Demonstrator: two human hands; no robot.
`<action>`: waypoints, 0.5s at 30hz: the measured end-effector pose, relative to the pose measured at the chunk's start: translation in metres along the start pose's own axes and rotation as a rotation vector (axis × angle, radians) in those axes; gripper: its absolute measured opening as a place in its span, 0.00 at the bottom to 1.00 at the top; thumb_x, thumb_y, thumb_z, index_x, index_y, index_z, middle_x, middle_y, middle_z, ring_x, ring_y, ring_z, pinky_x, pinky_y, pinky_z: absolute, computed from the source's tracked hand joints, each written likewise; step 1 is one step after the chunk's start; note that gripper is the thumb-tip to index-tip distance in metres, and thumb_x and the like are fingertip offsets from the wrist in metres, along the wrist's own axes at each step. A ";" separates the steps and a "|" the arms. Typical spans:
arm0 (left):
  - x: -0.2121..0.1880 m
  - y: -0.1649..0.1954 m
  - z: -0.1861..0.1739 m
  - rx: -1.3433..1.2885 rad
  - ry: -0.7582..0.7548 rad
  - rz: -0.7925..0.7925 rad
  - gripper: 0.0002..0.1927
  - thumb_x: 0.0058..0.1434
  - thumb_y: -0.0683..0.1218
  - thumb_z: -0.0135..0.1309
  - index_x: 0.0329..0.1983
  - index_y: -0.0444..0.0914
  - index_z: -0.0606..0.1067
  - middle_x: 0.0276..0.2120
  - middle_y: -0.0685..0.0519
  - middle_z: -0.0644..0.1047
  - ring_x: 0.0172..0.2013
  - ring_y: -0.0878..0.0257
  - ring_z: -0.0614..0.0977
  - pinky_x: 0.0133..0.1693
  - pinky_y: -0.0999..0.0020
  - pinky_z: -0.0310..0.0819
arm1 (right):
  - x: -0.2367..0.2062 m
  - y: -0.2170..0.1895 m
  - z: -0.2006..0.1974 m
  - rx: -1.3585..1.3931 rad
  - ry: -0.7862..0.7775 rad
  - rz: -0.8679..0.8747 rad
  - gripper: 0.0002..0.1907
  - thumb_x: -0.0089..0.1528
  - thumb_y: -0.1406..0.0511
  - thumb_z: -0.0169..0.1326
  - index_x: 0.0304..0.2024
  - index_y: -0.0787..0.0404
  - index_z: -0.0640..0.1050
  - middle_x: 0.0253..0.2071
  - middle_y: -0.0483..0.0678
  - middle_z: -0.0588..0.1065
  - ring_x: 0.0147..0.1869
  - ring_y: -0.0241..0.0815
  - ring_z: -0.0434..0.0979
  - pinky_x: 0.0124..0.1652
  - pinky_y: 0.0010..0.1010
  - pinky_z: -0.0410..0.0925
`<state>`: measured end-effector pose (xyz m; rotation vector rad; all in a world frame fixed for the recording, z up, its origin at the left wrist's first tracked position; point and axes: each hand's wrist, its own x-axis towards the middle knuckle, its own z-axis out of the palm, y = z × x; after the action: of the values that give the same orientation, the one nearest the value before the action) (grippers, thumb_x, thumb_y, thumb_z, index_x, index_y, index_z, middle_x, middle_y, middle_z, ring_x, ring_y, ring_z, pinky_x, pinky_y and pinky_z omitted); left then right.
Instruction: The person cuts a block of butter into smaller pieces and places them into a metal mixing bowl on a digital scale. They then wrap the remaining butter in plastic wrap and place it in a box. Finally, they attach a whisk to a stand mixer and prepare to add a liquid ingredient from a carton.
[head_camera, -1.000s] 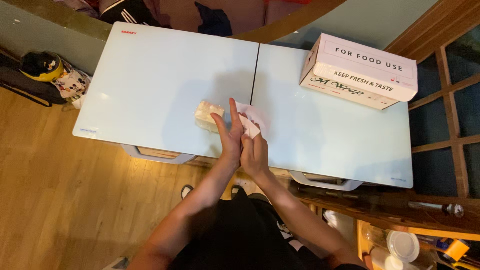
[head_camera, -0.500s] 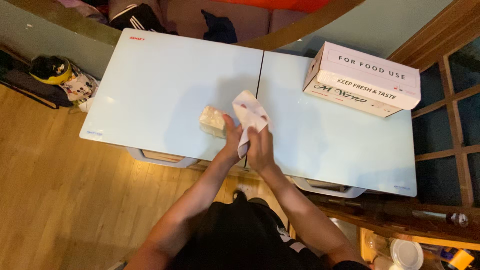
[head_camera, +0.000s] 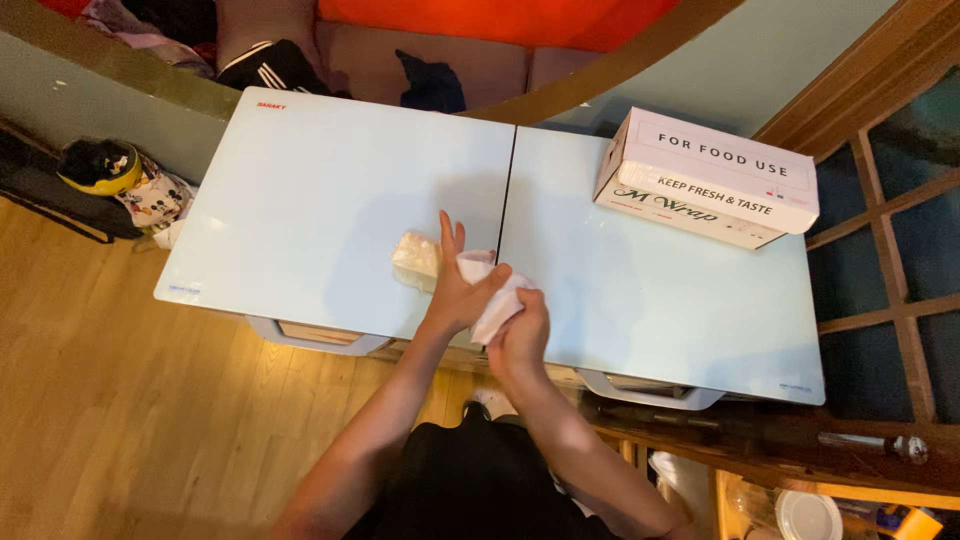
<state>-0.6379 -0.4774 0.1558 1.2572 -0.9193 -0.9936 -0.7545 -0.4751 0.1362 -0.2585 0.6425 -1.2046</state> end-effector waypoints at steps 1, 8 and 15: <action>-0.001 0.008 -0.001 0.002 -0.004 0.072 0.71 0.50 0.55 0.68 0.76 0.49 0.23 0.77 0.35 0.38 0.66 0.43 0.71 0.59 0.51 0.74 | 0.002 -0.005 -0.004 0.037 0.026 0.035 0.18 0.65 0.63 0.43 0.53 0.66 0.71 0.50 0.53 0.75 0.55 0.49 0.76 0.56 0.40 0.69; -0.011 0.026 -0.010 0.221 0.076 0.349 0.68 0.57 0.54 0.70 0.79 0.44 0.28 0.79 0.35 0.37 0.74 0.41 0.58 0.69 0.48 0.61 | 0.018 -0.067 0.001 0.128 0.081 0.060 0.23 0.58 0.61 0.42 0.52 0.65 0.74 0.51 0.54 0.77 0.55 0.56 0.77 0.55 0.47 0.70; -0.033 0.059 -0.024 -1.070 -0.196 -0.073 0.59 0.55 0.85 0.35 0.81 0.49 0.45 0.78 0.41 0.51 0.76 0.42 0.55 0.68 0.36 0.57 | 0.025 -0.112 -0.013 -0.112 0.033 -0.643 0.15 0.67 0.62 0.44 0.48 0.67 0.73 0.49 0.53 0.74 0.56 0.49 0.76 0.57 0.43 0.70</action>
<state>-0.6205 -0.4359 0.2121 0.2877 -0.3472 -1.4050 -0.8447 -0.5360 0.1755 -0.5695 0.6787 -1.7918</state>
